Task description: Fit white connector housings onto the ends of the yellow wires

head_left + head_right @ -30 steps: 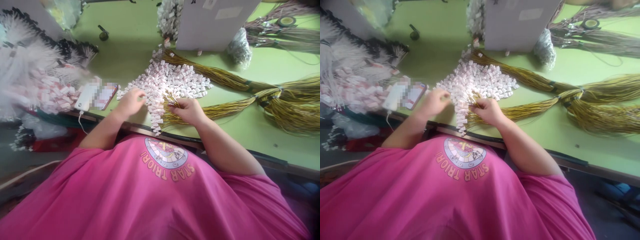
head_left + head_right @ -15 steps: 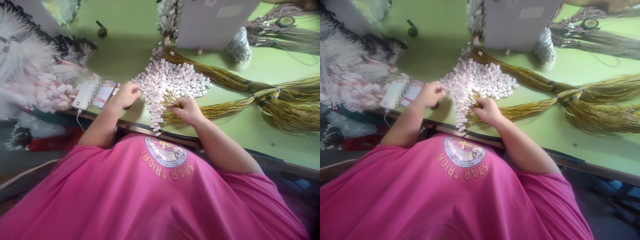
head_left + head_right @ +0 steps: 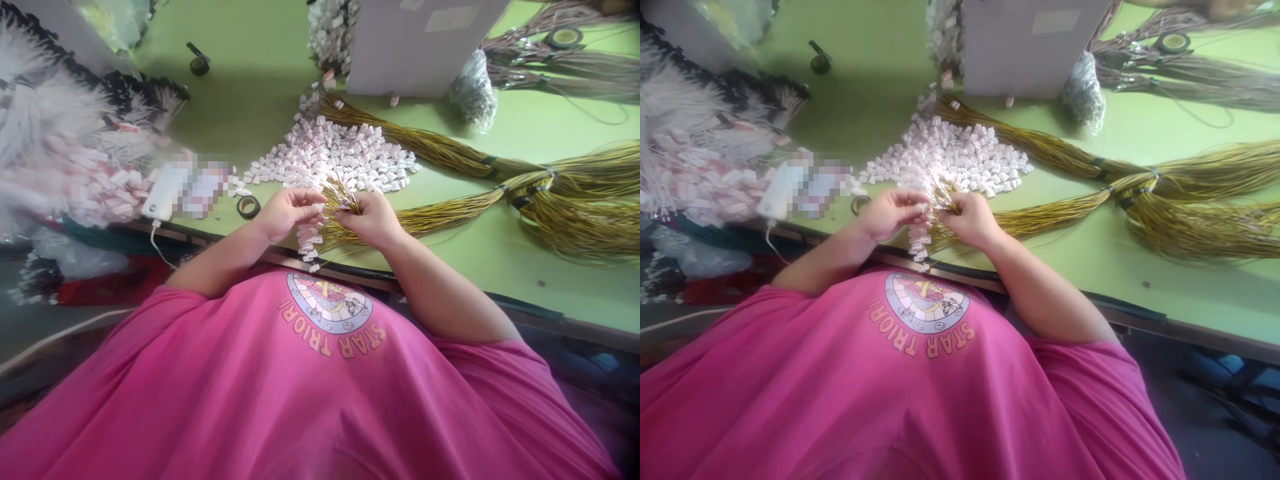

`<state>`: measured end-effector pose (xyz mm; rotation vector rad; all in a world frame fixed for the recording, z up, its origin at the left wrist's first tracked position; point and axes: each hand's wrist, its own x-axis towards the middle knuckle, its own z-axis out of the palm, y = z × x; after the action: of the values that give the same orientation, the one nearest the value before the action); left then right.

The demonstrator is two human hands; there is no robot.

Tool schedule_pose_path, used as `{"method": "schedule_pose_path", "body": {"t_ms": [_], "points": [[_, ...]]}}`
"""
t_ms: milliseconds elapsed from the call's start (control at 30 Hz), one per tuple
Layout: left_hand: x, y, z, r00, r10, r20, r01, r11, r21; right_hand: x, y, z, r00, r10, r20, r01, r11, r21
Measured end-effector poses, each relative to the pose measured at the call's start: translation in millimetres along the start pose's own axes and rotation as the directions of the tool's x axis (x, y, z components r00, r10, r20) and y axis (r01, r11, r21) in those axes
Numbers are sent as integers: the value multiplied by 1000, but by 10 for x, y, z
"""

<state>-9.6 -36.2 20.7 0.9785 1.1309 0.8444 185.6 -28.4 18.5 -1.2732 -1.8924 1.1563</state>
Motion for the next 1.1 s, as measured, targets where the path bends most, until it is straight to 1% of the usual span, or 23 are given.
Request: {"method": "schedule_pose_path", "body": {"t_ms": [133, 233, 367, 467, 600, 767, 967, 1033, 1067, 1100], "points": [[7, -36, 7, 1000, -13, 2, 13, 1000, -8, -10, -6, 19, 999, -24, -34, 21, 996, -84], [2, -47, 21, 1000, 10, -17, -10, 1000, 8, -17, -22, 33, 998, -32, -50, 23, 986, -165], [-39, -16, 77, 995, 43, -89, -35, 995, 95, -25, -36, 52, 997, -54, -54, 42, 976, -214], [-62, -11, 125, 997, 45, -59, -35, 988, 149, -35, -41, 64, 997, -67, -38, 57, 972, -229], [-71, -34, 160, 997, 68, -21, -62, 980, 187, -46, -28, 92, 998, -63, -12, 58, 973, -225], [-87, -48, 131, 997, 82, 3, -80, 964, 254, -34, 28, 127, 998, -53, 18, 56, 976, -210], [-60, -103, 118, 992, 127, -6, -121, 953, 277, 2, 32, 91, 999, -41, 29, 46, 986, -162], [-66, -96, 116, 986, 165, 25, -163, 925, 344, 9, 29, 73, 998, -48, 31, 52, 991, -119], [-71, -76, 99, 979, 197, 47, -199, 892, 405, 12, 33, 66, 998, -54, 33, 57, 994, -98], [-75, -43, 62, 969, 236, 74, -242, 842, 482, 15, 40, 62, 998, -63, 32, 65, 995, -77]]}}
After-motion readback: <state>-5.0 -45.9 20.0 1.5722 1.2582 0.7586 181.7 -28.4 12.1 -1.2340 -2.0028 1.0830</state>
